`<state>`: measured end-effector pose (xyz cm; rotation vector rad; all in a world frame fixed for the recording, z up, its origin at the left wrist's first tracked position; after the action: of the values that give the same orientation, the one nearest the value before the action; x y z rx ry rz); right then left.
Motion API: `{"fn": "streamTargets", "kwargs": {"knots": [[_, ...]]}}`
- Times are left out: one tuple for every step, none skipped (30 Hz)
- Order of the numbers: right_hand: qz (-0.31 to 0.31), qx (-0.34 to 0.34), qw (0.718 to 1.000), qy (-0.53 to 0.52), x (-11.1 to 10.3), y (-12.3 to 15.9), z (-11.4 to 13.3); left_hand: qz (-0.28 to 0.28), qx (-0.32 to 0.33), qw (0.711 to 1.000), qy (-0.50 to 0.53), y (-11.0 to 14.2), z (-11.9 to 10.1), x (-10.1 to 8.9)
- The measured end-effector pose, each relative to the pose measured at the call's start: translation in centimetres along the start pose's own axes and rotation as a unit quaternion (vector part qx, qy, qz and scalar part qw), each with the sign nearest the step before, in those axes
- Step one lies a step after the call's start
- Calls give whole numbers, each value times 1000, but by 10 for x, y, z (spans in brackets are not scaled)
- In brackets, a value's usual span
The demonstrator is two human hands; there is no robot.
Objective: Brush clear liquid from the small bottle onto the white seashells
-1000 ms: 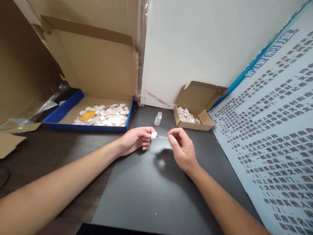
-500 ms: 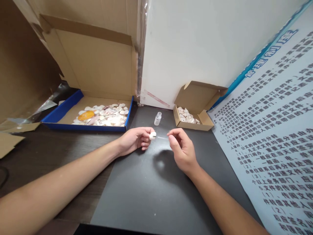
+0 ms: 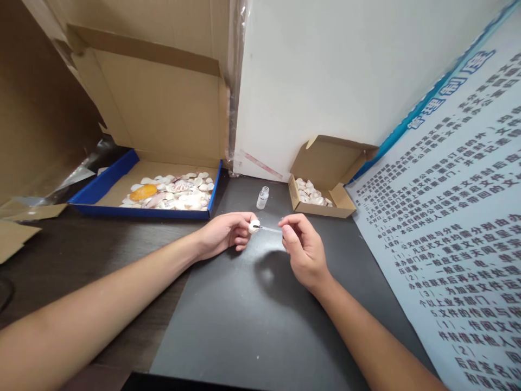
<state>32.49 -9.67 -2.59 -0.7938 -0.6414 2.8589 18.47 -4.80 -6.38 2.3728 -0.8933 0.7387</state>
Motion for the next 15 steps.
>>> {"fn": "streamTargets", "kwargs": {"knots": [[0,-1,1000,0,0,0,0,1,0,1000,1,0,0,0],[-2,-3,1000,8,0,0,1,2,0,1000,0,0,0,0],[-6,-4,1000,20,0,-1,1,4,-1,1000,-1,0,0,0],[-11,-4,999,33,-1,-1,2,5,-2,1000,-3,0,0,1],[-17,-3,999,45,-1,-1,2,6,-3,1000,-5,0,0,1],[-21,-1,998,53,-2,-1,2,6,-4,1000,-7,0,0,1],[-23,0,998,57,-2,-2,2,6,-5,1000,-8,0,0,1],[-22,0,998,53,-2,-1,2,5,-5,1000,-10,0,0,1],[-18,-1,999,43,-2,-1,2,4,-4,1000,-10,1,0,1],[-12,-2,999,30,-1,-1,2,4,-4,1000,-11,1,1,1],[-8,-2,1000,18,0,-1,2,3,-4,1000,-10,1,1,1],[-5,-2,1000,11,0,-2,2,4,-4,1000,-11,0,2,1],[-7,-1,1000,12,0,-2,2,5,-4,1000,-12,0,2,1],[-11,-1,1000,22,-1,-2,2,6,-3,1000,-15,0,2,1],[-17,1,999,37,-1,-3,1,6,-2,1000,-18,0,2,1]]}}
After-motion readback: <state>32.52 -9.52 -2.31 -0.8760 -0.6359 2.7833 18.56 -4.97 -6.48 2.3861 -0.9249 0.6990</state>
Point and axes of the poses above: each hand's wrist, its own y-axis away from the middle knuckle, its own x-axis out of the palm, z = x × y, the point moved 7 cm from there along -y, towards the middle knuckle, and after that the axes turned 14 degrees about y, right-handed, at the moved point
